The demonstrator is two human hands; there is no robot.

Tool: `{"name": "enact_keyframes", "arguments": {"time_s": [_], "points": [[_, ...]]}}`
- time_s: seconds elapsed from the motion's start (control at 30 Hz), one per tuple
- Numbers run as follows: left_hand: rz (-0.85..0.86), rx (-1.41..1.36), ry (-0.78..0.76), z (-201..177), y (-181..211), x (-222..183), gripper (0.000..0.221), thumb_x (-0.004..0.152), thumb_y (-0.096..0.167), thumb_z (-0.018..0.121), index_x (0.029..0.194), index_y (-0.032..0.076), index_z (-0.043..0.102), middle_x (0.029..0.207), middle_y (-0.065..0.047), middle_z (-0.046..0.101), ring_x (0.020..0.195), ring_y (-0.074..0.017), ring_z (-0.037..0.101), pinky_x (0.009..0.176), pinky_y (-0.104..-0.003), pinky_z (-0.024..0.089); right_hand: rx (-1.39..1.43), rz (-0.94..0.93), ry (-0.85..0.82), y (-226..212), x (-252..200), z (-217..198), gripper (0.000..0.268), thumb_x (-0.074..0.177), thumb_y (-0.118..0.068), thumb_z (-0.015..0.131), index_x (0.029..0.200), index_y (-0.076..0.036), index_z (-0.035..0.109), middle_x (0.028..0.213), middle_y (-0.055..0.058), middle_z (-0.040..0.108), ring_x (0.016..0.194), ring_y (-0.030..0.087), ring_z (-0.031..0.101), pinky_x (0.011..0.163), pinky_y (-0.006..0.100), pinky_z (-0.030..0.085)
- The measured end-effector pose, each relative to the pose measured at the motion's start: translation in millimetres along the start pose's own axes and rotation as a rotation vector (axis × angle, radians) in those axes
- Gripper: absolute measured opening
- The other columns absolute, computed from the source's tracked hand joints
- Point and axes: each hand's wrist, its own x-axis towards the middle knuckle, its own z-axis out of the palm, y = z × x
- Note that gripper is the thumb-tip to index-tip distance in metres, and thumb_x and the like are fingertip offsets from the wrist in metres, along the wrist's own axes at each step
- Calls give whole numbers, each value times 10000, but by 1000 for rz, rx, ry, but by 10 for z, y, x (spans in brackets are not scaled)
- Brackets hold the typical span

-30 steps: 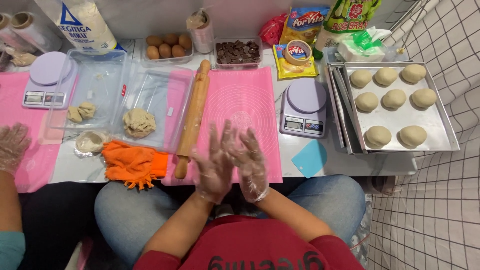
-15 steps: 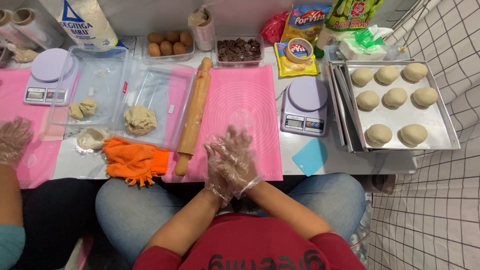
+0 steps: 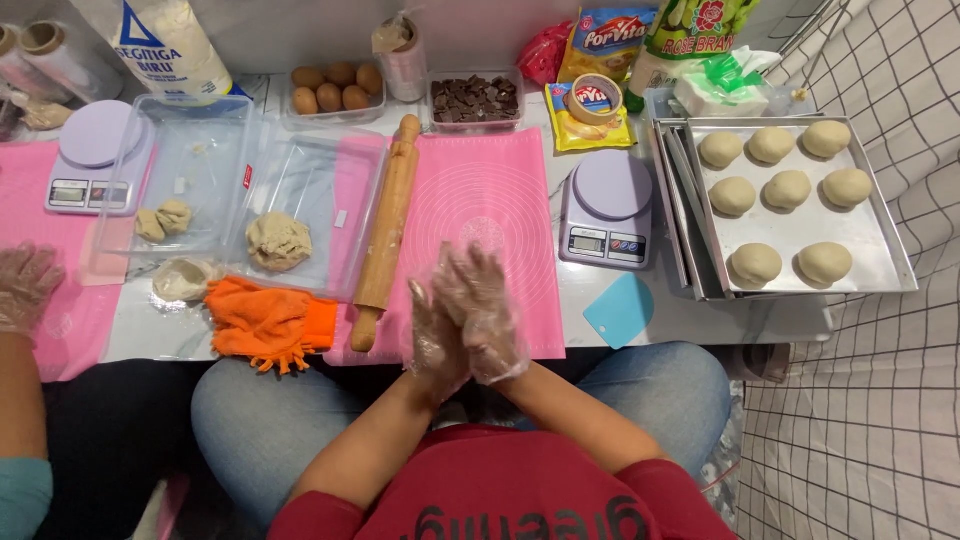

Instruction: The person is rolling out small portions of dough, adding chocolate chips as filling, and then shaping them into round balls.

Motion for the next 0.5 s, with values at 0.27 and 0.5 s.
{"name": "enact_keyframes", "arguments": {"time_s": [0.27, 0.5], "points": [[669, 2636, 105, 355, -74, -73, 661, 1035, 496, 465, 1613, 220, 301, 1647, -183, 294, 1214, -369, 641, 975, -513, 582, 74, 166, -129, 38, -39, -119, 893, 1051, -683, 169, 1458, 40, 499, 1467, 370, 453, 1387, 565, 382, 1152, 673, 295], [341, 3030, 226, 474, 344, -207, 833, 956, 752, 93, 1643, 285, 56, 1726, -41, 59, 1579, -335, 50, 1268, -570, 42, -286, -68, -237, 159, -70, 47, 501, 1043, -489, 426, 1421, -196, 577, 1555, 161, 401, 1445, 414, 337, 1184, 525, 336]]}}
